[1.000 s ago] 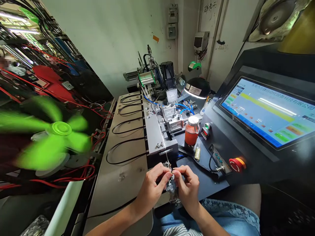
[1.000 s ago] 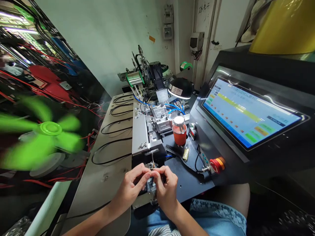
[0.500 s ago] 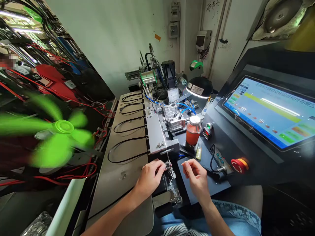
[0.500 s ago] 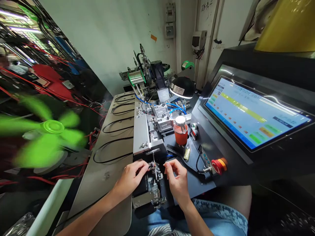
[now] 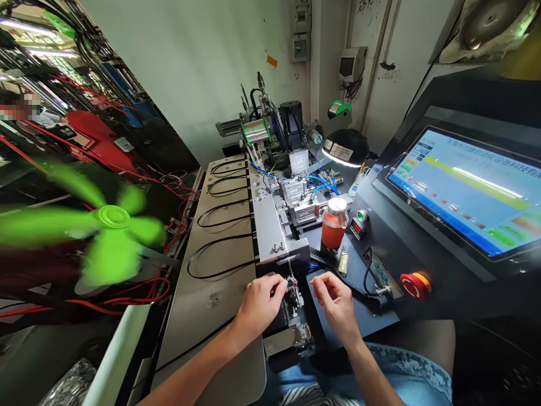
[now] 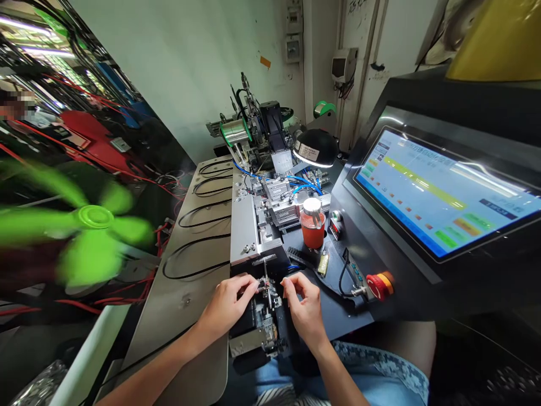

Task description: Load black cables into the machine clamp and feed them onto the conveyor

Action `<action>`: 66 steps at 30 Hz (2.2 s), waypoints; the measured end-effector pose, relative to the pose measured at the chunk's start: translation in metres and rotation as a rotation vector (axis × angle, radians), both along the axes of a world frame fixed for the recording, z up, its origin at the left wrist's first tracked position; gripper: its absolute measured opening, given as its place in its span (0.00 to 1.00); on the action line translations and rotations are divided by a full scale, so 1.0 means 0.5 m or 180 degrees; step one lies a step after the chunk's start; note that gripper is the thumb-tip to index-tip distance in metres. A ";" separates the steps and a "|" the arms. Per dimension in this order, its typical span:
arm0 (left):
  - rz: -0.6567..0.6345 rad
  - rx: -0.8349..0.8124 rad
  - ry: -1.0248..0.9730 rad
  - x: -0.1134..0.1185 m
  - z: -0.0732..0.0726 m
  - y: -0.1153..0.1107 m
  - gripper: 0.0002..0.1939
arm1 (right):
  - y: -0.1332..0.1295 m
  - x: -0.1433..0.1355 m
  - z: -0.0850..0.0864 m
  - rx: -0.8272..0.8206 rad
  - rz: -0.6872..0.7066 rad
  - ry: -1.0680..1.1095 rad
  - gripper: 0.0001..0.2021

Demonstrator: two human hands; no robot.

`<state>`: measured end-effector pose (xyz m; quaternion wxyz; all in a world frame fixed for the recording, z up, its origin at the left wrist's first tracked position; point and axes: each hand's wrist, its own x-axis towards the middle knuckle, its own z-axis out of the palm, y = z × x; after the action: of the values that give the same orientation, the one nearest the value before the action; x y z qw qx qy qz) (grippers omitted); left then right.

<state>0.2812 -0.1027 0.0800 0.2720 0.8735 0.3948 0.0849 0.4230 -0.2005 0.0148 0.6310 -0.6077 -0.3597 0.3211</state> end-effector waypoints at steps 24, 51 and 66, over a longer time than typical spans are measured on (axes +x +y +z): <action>0.0037 0.0116 0.0096 0.007 -0.001 -0.001 0.15 | 0.037 -0.019 0.012 0.0293 0.0118 -0.1040 0.11; -0.1269 0.2429 0.0268 -0.017 -0.015 -0.009 0.14 | 0.073 -0.041 -0.029 0.0292 0.0365 -0.0643 0.15; -0.0606 0.0852 0.0449 -0.045 0.007 0.017 0.06 | 0.033 0.002 -0.003 0.0456 0.0495 -0.1772 0.09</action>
<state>0.2586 -0.0943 0.0836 0.1318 0.9391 0.3135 0.0491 0.4240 -0.1839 0.0135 0.5229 -0.5970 -0.5861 0.1633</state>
